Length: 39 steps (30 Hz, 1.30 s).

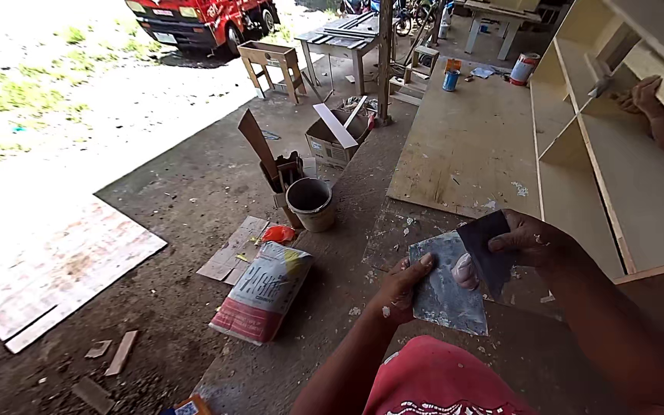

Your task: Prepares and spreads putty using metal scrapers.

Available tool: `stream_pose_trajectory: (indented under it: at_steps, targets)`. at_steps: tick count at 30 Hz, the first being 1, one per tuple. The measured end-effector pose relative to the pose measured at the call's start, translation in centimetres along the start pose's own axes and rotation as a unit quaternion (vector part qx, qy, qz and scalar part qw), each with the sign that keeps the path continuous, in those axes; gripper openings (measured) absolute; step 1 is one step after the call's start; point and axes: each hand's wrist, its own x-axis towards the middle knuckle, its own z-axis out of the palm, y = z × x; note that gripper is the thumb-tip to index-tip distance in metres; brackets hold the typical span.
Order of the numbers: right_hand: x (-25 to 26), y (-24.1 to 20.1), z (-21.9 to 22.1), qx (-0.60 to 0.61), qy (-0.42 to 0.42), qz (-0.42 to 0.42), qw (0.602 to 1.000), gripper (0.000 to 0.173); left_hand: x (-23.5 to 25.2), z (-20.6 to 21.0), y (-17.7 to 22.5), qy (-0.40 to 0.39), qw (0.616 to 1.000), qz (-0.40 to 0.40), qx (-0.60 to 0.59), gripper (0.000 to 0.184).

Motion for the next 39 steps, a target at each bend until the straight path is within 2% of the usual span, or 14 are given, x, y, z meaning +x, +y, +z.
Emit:
stream_pose_trajectory:
  at_steps: [3, 5, 7, 8, 10, 13, 16, 18, 20, 23, 26, 29, 31, 39]
  targets:
    - [-0.6, 1.1, -1.2, 0.006, 0.012, 0.089, 0.996, 0.018, 0.0, -0.5, -0.2, -0.009, 1.0, -0.003, 0.001, 0.018]
    - [-1.9, 1.9, -2.5, -0.099, 0.062, 0.2, 0.973, 0.02, -0.1, -1.0, -0.2, -0.014, 1.0, 0.006, -0.001, 0.02]
    - [-2.4, 4.0, -3.2, -0.276, 0.126, 0.346, 0.888, 0.034, -0.3, -1.0, 0.4, -0.003, 0.999, 0.033, 0.001, 0.022]
    - [-2.8, 5.2, -3.2, -0.318, 0.157, 0.369, 0.859, 0.038, -0.4, -0.7, 0.9, 0.022, 0.998, 0.046, 0.025, 0.021]
    - [-4.1, 5.1, -2.4, -0.374, 0.237, 0.309, 0.842, 0.036, -0.3, -0.2, 1.4, 0.071, 0.989, 0.079, 0.105, 0.02]
    - [-5.3, 2.6, 1.0, -0.469, 0.343, 0.116, 0.806, 0.032, 0.1, -0.6, 0.3, 0.108, 0.97, 0.125, 0.181, 0.028]
    - [-4.8, 1.4, 6.0, -0.57, 0.421, -0.049, 0.704, 0.038, 0.9, -0.3, -1.1, 0.131, 0.959, 0.169, 0.187, 0.032]
    - [-4.4, 1.8, 8.4, -0.636, 0.412, -0.115, 0.642, 0.037, 1.3, -0.1, -2.0, 0.131, 0.951, 0.194, 0.204, 0.034]
    - [-3.9, 2.6, 9.9, -0.689, 0.395, -0.128, 0.594, 0.036, 1.6, 0.3, -2.7, 0.121, 0.941, 0.223, 0.225, 0.034]
    - [-3.2, 4.3, 11.0, -0.73, 0.387, -0.1, 0.554, 0.048, 1.7, 0.9, -3.4, 0.121, 0.922, 0.244, 0.276, 0.033]
    - [-2.9, 5.4, 11.6, -0.743, 0.367, -0.07, 0.556, 0.044, 1.7, 1.1, -3.9, 0.13, 0.906, 0.251, 0.316, 0.034]
    - [-2.8, 4.3, 11.8, -0.729, 0.38, -0.078, 0.565, 0.039, 1.5, 0.9, -4.1, 0.132, 0.9, 0.246, 0.334, 0.035]
    - [-2.1, 3.8, 11.5, -0.729, 0.393, -0.075, 0.556, 0.036, 1.2, 1.0, -4.2, 0.131, 0.897, 0.242, 0.347, 0.036]
    - [-1.9, 5.2, 12.4, -0.763, 0.356, -0.083, 0.534, 0.038, 0.6, 1.4, -4.0, 0.161, 0.9, 0.213, 0.343, 0.039]
